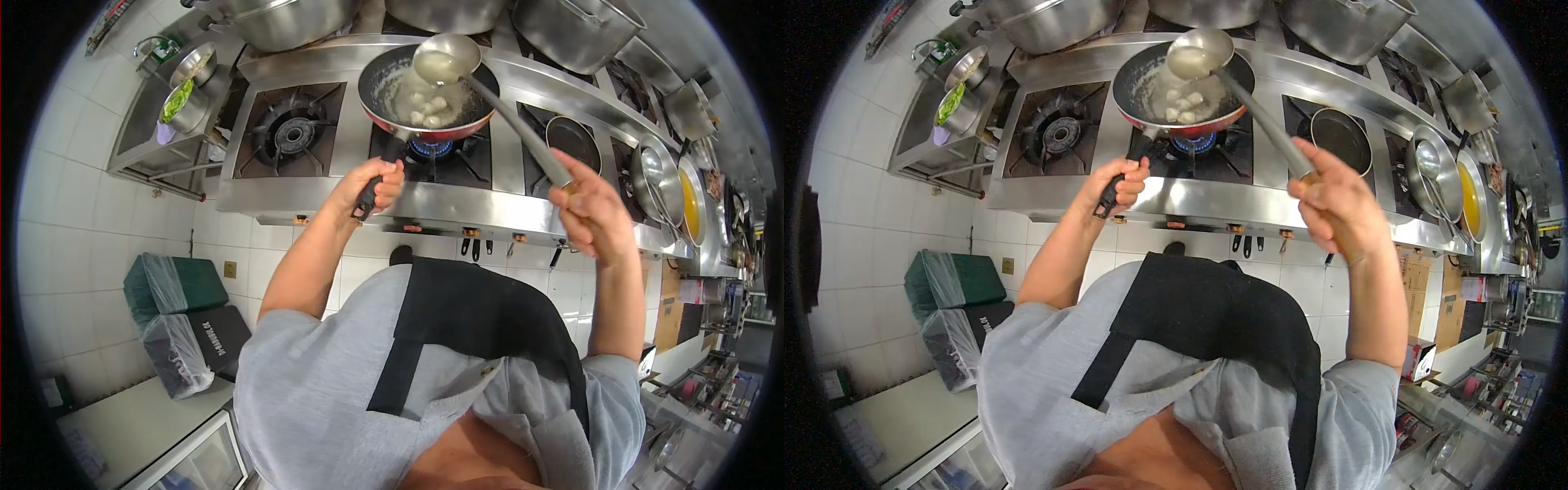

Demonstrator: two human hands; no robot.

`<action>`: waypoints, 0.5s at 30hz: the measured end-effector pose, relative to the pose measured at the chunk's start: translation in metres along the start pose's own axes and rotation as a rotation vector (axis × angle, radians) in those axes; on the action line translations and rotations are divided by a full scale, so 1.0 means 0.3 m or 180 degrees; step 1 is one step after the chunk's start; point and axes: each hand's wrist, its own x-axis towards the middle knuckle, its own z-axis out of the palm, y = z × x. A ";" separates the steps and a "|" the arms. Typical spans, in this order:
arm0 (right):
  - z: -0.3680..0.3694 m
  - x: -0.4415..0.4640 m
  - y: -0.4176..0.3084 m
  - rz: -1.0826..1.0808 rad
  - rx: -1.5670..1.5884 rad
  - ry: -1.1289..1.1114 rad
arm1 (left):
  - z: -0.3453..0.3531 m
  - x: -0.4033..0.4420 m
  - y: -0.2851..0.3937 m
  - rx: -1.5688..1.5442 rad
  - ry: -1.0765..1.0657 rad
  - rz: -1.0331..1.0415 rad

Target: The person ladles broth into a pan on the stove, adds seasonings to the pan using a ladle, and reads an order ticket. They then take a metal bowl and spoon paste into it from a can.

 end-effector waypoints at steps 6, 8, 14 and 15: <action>-0.018 -0.063 0.221 0.0159 -0.0628 0.0083 | -0.116 0.014 -0.158 0.0153 0.0076 -0.0067; -0.022 -0.091 0.244 0.0199 -0.1189 0.0142 | -0.150 0.023 -0.192 0.0260 0.0106 -0.0036; 0.000 -0.164 0.302 -0.0039 -0.1524 0.0473 | -0.221 0.035 -0.218 0.0524 0.0238 0.0092; 0.002 -0.171 0.313 -0.0153 -0.1763 0.0563 | -0.238 0.040 -0.212 0.0531 0.0233 0.0083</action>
